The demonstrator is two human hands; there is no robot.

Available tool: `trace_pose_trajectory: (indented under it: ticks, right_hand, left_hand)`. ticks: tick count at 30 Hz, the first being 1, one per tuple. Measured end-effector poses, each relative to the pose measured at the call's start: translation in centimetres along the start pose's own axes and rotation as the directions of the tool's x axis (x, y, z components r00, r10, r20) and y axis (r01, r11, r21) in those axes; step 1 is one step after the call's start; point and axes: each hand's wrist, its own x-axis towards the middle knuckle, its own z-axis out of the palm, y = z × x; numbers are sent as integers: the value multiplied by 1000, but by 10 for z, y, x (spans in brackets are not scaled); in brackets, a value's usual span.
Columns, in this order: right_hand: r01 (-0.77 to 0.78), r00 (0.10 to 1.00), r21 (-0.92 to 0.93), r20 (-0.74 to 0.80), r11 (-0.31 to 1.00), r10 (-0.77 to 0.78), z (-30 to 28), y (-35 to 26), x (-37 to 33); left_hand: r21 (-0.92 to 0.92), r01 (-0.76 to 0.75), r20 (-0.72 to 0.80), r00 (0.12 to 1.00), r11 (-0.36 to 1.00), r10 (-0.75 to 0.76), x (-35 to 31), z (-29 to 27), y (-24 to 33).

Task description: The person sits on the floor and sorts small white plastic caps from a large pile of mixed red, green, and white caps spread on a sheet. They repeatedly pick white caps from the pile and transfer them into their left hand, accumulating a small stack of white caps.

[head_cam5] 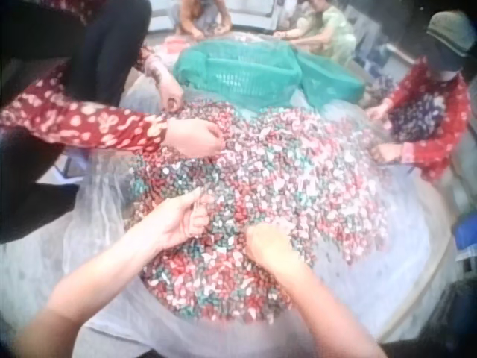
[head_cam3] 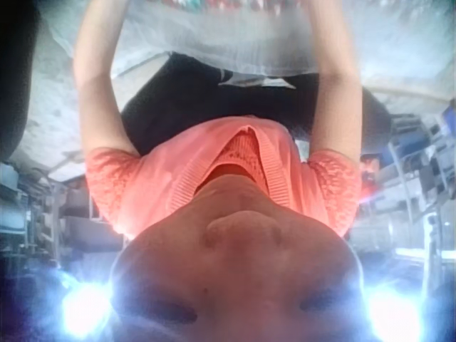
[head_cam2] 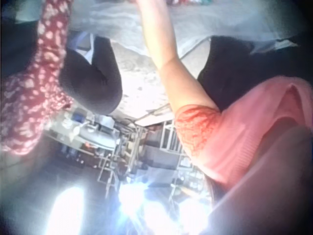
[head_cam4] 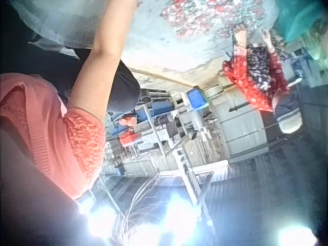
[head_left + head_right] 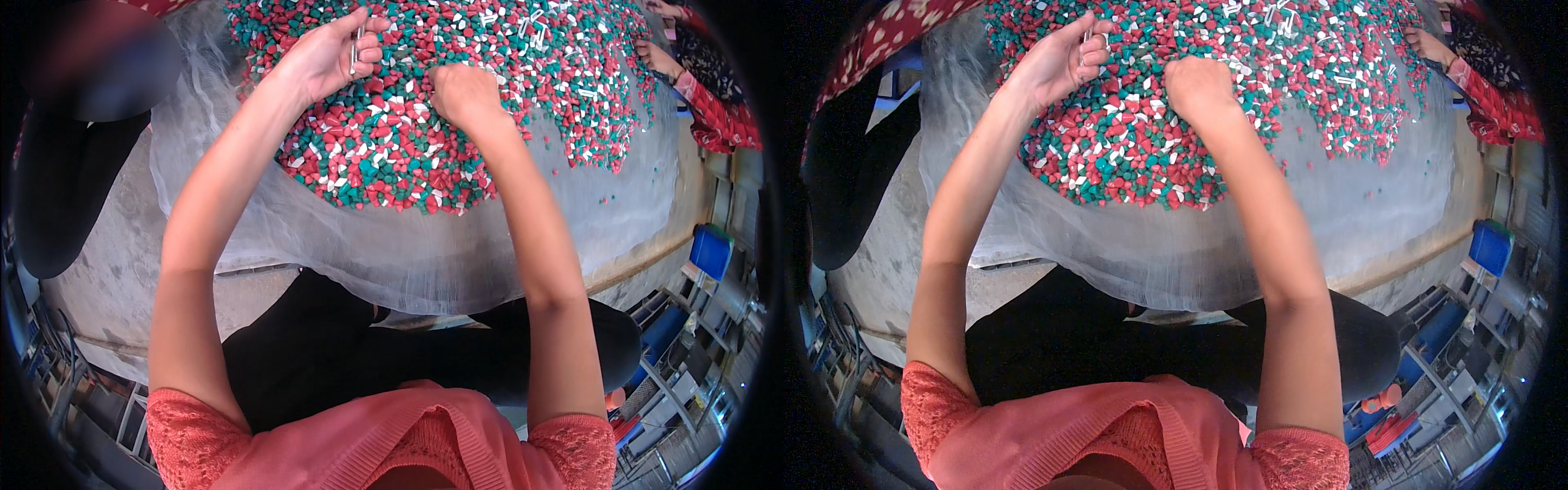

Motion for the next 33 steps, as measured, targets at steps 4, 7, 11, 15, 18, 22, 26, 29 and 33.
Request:
trace_pose_trajectory:
  ticks: [4,7,11,15,18,22,26,29,33]
  right_hand:
    - [6,999,339,36,941,-19,-5,23,3]
    - [-66,995,793,7,606,99,-9,49,3]
    - [33,988,774,-120,632,96,-50,27,-1]
    - [266,956,608,-266,748,-124,-73,-19,1]
    - [219,973,868,-226,446,-37,-75,10,32]
    - [-200,840,490,-360,848,406,-30,88,82]
    - [-302,877,304,-283,904,388,2,43,98]
    - [-254,947,667,22,701,322,-5,-3,80]
    - [202,944,627,-328,753,19,-15,-45,5]
  left_hand:
    - [-83,-41,31,999,996,44,-2,-7,0]
    - [7,-109,-119,987,994,109,-3,6,-3]
    - [-138,-24,-171,985,990,0,0,30,-19]
    - [-106,-78,-216,975,991,53,1,39,-36]
    - [-257,-66,-141,990,964,31,2,25,-30]
    - [-351,-41,-121,993,935,-2,0,15,-24]
    - [-360,-79,-124,992,930,36,-10,8,-7]
    - [-369,-112,-183,982,923,46,-14,7,7]
    - [-388,-102,-144,988,916,49,-21,2,15]
